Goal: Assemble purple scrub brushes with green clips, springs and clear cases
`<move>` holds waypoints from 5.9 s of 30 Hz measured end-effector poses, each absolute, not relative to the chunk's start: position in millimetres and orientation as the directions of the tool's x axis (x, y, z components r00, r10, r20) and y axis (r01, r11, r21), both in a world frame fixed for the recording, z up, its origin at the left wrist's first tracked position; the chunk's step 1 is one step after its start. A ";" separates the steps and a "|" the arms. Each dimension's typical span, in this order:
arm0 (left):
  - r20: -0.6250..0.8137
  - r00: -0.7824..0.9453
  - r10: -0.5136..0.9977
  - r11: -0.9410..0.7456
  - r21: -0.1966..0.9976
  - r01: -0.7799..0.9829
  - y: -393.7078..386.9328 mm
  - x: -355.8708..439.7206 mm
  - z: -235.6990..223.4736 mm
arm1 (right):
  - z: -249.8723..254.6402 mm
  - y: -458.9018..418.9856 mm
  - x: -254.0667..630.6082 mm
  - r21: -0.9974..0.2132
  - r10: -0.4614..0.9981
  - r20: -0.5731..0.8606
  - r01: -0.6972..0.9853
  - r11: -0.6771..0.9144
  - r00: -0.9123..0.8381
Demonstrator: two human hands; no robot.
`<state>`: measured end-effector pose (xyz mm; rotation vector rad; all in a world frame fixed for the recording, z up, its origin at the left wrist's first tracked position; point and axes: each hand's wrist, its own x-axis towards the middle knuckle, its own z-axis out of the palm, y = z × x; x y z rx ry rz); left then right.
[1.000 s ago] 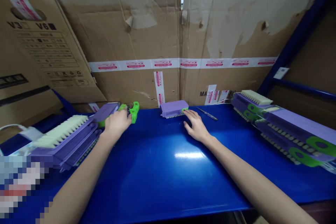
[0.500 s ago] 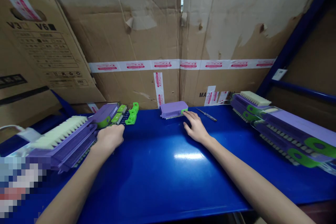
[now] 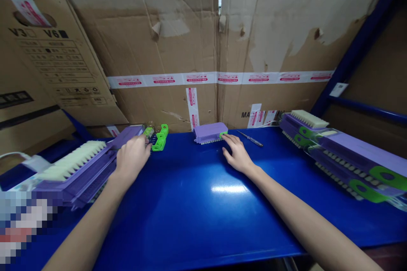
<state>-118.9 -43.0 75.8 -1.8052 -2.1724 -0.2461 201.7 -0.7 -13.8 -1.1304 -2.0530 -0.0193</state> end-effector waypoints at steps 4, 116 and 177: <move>0.371 -0.063 0.927 0.018 0.126 0.992 -38.0 -110.5 71.5 | -7.7 -5.2 201.1 -0.275 0.672 0.663 0.728 0.628 -0.330; 0.190 0.317 0.929 -0.369 0.492 0.789 36.3 2.2 11.0 | -5.5 12.1 200.7 -0.805 0.907 0.408 0.426 0.413 -0.108; 0.159 0.171 0.972 -0.163 0.987 0.008 9.3 40.2 -2.4 | -3.9 -2.2 184.2 -0.921 0.919 0.389 0.007 0.390 0.069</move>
